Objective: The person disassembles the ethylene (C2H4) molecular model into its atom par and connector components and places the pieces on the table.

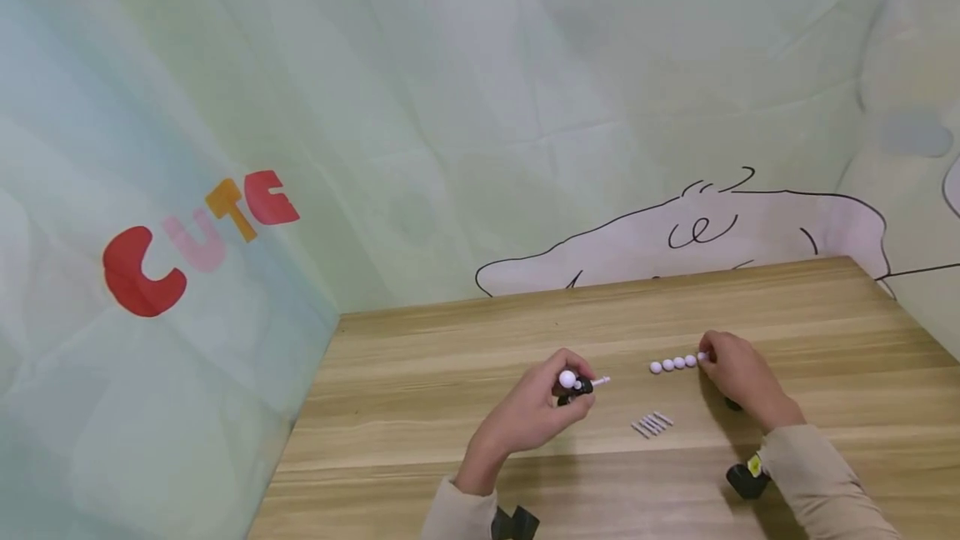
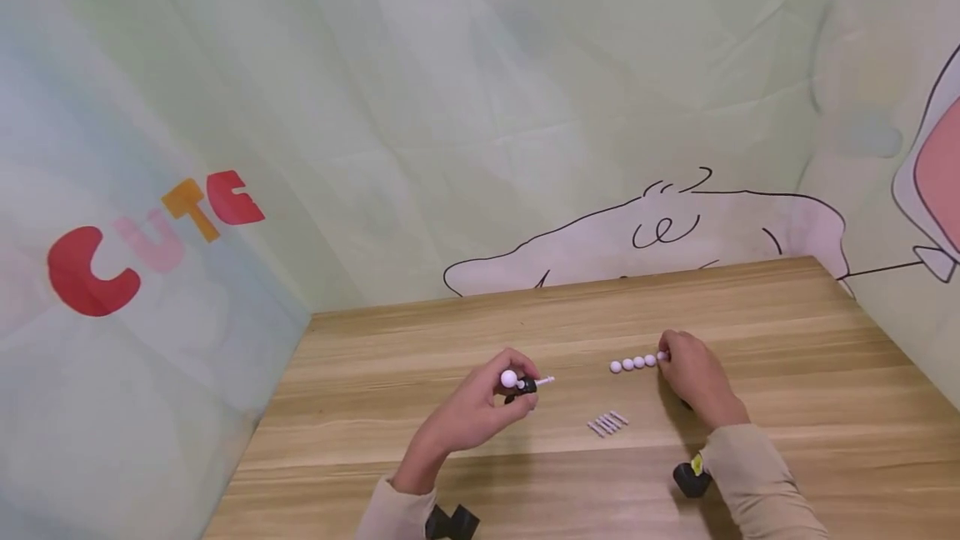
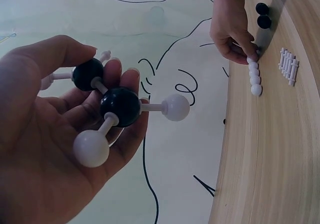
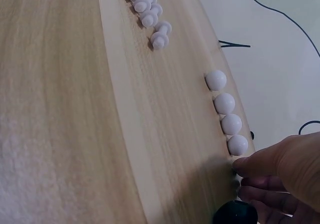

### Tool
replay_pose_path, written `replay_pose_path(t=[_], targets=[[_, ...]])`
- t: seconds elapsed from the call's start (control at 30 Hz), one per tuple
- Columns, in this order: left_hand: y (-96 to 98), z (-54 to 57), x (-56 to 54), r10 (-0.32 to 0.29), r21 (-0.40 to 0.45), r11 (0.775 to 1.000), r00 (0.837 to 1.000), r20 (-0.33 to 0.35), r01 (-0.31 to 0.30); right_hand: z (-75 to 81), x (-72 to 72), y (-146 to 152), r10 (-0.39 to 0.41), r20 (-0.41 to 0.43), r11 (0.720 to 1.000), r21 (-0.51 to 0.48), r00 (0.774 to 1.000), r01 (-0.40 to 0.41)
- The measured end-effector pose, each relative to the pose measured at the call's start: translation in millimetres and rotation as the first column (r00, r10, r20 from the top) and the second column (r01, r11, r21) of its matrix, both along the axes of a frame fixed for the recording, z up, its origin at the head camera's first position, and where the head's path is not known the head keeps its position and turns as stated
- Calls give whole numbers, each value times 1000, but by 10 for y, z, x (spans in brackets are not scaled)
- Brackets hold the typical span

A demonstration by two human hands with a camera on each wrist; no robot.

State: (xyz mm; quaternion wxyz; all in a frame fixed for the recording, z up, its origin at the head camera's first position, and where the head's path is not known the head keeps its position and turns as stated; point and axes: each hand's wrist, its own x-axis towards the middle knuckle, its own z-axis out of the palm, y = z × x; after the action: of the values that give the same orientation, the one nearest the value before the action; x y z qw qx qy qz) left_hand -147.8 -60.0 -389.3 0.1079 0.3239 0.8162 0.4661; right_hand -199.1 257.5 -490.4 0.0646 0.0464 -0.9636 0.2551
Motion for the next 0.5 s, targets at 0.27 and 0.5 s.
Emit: replay_pose_path(t=[0.27, 0.5], targets=[[25, 4, 9, -2, -2, 1000, 1000, 11, 2, 7, -3, -13, 10, -4, 1000, 12, 1000, -10], [26, -5, 14, 1, 21, 1000, 1000, 30, -2, -7, -11, 3, 28, 8, 999, 15, 1000, -28]])
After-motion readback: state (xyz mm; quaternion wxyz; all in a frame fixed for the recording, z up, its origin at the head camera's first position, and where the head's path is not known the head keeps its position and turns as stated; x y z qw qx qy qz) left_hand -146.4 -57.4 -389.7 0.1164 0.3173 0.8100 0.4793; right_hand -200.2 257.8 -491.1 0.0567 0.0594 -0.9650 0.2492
